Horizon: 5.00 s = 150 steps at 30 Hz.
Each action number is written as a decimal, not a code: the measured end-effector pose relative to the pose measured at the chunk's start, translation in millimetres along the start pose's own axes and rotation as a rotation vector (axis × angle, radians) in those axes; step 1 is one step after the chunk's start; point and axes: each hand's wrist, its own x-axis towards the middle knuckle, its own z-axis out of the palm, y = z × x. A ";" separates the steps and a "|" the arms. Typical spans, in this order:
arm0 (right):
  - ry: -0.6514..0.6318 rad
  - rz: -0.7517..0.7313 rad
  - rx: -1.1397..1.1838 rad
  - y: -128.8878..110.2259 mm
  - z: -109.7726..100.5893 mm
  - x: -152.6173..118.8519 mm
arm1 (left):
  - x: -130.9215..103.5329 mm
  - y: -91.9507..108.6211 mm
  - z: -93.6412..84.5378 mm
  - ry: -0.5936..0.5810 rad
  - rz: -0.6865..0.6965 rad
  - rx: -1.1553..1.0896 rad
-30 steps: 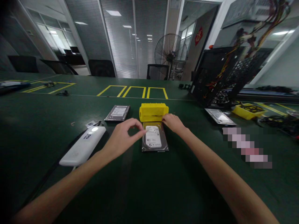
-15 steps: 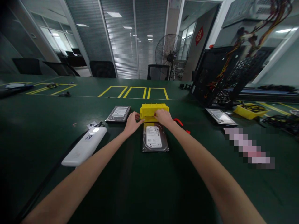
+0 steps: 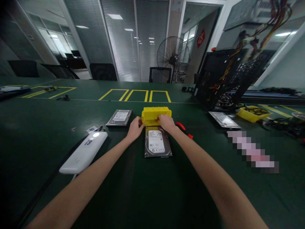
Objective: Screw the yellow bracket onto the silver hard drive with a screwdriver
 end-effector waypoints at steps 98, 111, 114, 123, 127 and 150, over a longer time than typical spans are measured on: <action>0.566 -0.482 0.774 36.0 -82.4 -10.9 | -6.1 63.0 5.9 -0.523 0.417 0.304; 0.596 -0.428 0.805 37.8 -71.6 -6.8 | -6.3 67.6 4.9 -0.501 0.455 0.360; 0.592 -0.426 0.805 38.2 -70.0 -6.0 | -6.2 68.9 3.9 -0.506 0.448 0.363; 0.599 -0.436 0.757 35.1 -69.5 -7.7 | -6.6 66.6 5.3 -0.485 0.462 0.356; 0.595 -0.433 0.717 31.5 -72.5 -12.0 | -5.9 65.8 5.2 -0.497 0.456 0.350; 0.575 -0.402 0.826 35.8 -68.6 -6.3 | -6.1 67.2 3.7 -0.505 0.467 0.374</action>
